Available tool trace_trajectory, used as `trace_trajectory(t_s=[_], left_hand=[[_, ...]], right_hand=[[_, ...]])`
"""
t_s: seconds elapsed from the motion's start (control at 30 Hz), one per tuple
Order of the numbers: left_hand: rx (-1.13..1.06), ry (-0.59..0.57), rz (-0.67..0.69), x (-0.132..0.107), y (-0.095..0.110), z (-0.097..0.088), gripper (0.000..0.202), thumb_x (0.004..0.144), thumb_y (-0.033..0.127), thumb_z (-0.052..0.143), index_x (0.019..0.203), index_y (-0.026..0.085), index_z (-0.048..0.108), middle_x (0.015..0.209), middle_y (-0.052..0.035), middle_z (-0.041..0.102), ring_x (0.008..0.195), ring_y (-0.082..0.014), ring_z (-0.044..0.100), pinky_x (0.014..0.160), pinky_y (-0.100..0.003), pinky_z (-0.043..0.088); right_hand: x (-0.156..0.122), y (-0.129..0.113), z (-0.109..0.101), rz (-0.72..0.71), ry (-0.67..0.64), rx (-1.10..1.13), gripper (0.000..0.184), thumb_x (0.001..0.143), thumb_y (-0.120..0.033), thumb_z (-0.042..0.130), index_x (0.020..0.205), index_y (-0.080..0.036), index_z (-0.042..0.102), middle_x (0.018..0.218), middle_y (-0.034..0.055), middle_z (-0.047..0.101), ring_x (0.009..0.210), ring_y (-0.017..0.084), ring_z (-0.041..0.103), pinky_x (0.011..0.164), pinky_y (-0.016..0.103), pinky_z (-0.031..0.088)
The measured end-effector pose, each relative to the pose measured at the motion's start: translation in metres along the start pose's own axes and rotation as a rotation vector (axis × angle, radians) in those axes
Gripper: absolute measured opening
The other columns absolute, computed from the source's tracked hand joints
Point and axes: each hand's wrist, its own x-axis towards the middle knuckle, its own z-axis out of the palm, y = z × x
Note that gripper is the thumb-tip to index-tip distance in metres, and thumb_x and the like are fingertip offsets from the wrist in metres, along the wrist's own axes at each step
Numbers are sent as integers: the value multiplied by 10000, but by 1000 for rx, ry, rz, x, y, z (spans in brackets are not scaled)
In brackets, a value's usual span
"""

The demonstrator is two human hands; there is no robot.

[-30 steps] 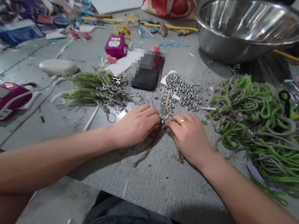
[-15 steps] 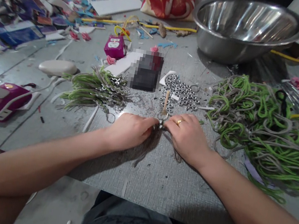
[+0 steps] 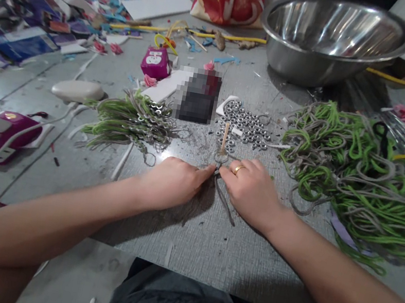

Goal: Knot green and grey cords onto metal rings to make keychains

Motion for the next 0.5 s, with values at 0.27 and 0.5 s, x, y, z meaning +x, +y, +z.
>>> trace_trajectory(t_s=[0.27,0.5], left_hand=[[-12,-33,44,-4,3,0,550,783,158,452,1318,42,388,586,-64,621,533,-206,614,458,-266,396],[-42,-2,7,-4,-6,-3,356,789,146,432,1113,156,580,551,-41,594,537,-205,614,464,-264,382]], right_hand=[[3,-6,-2,10,-25,-71,255,874,-148,397,803,-136,642,696,69,608,647,189,488,619,323,309],[1,1,-2,36,-37,-47,210,840,-111,427,819,-131,635,683,64,590,648,197,495,637,320,327]])
